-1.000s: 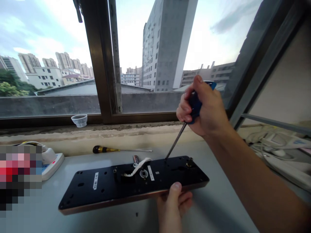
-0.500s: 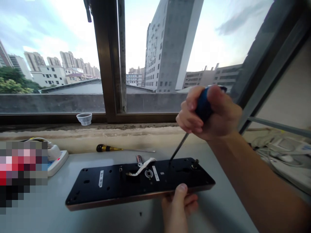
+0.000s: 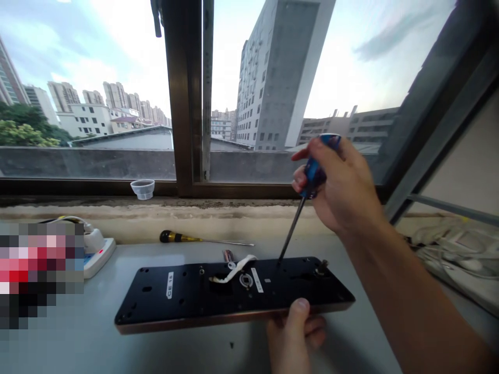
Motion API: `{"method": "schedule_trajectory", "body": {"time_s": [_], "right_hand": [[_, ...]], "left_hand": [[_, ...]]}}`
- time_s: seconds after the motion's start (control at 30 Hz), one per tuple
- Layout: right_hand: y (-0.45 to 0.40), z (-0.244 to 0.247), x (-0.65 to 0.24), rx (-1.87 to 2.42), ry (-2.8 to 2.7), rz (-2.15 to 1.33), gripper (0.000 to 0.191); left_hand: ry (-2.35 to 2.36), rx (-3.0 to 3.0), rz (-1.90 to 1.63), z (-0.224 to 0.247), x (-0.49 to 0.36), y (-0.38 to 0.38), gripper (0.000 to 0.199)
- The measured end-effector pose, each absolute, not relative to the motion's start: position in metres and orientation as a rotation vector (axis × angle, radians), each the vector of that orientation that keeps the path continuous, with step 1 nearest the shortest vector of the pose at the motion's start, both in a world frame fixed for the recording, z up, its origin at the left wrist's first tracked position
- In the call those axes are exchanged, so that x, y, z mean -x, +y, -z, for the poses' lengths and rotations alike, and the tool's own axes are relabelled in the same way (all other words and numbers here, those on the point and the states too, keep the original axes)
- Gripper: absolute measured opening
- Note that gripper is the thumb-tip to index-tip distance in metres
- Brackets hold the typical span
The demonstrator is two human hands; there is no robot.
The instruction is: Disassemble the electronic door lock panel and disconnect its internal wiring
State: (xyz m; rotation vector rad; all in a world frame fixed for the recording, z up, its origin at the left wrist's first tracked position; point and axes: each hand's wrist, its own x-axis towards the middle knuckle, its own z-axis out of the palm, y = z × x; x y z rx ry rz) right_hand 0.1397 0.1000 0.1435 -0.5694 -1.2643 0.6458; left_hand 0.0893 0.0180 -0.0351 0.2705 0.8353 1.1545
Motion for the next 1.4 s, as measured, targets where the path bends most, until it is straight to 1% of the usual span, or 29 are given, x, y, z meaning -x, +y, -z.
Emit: {"method": "schedule_trajectory", "body": {"time_s": [0.1,0.2,0.27,0.4,0.5,0.53,0.6,0.63,0.7,0.8,0.87,0.97,1.07,1.17,1.3,1.4], "right_hand": [[0.106,-0.142,-0.141,0.64,-1.247,-0.623,0.035],[0.111,-0.142,-0.138,0.653,-1.198,-0.523,0.032],[0.113,-0.143,-0.136,0.682,-1.166,-0.483,0.035],[0.115,-0.146,-0.135,0.758,-1.223,-0.519,0.025],[0.115,-0.148,-0.136,0.722,-1.184,-0.53,0.019],[0.114,-0.149,-0.136,0.7,-1.153,-0.51,0.021],[0.112,-0.151,-0.136,0.684,-1.097,-0.475,0.032],[0.111,-0.152,-0.136,0.695,-1.096,-0.471,0.033],[0.108,-0.153,-0.136,0.734,-1.144,-0.5,0.027],[0.106,-0.156,-0.137,0.774,-1.211,-0.532,0.029],[0.106,-0.157,-0.137,0.759,-1.2,-0.485,0.023],[0.106,-0.159,-0.139,0.718,-1.159,-0.443,0.031],[0.106,-0.159,-0.144,0.777,-1.196,-0.494,0.029],[0.105,-0.159,-0.147,0.802,-1.313,-0.551,0.034],[0.102,-0.159,-0.143,0.674,-1.452,-0.524,0.026],[0.101,-0.159,-0.139,0.634,-1.43,-0.552,0.031]], "left_hand": [[0.827,-0.251,-1.172,0.036,-0.09,0.018,0.042],[0.838,-0.246,-1.185,0.036,-0.091,0.018,0.043],[0.844,-0.256,-1.18,0.037,-0.092,0.018,0.042],[0.856,-0.263,-1.174,0.039,-0.092,0.019,0.043],[0.849,-0.262,-1.172,0.039,-0.092,0.019,0.043],[0.842,-0.267,-1.17,0.038,-0.091,0.019,0.042],[0.835,-0.275,-1.161,0.037,-0.09,0.019,0.04],[0.836,-0.276,-1.154,0.036,-0.09,0.019,0.039],[0.843,-0.271,-1.143,0.034,-0.089,0.019,0.038],[0.854,-0.258,-1.147,0.033,-0.088,0.019,0.037],[0.864,-0.246,-1.152,0.034,-0.088,0.019,0.036],[0.878,-0.242,-1.155,0.034,-0.088,0.019,0.032],[0.899,-0.248,-1.166,0.033,-0.088,0.019,0.027],[0.924,-0.257,-1.157,0.029,-0.088,0.019,0.027],[0.937,-0.278,-1.136,0.025,-0.087,0.02,0.026],[0.954,-0.289,-1.126,0.025,-0.087,0.02,0.024]]}}
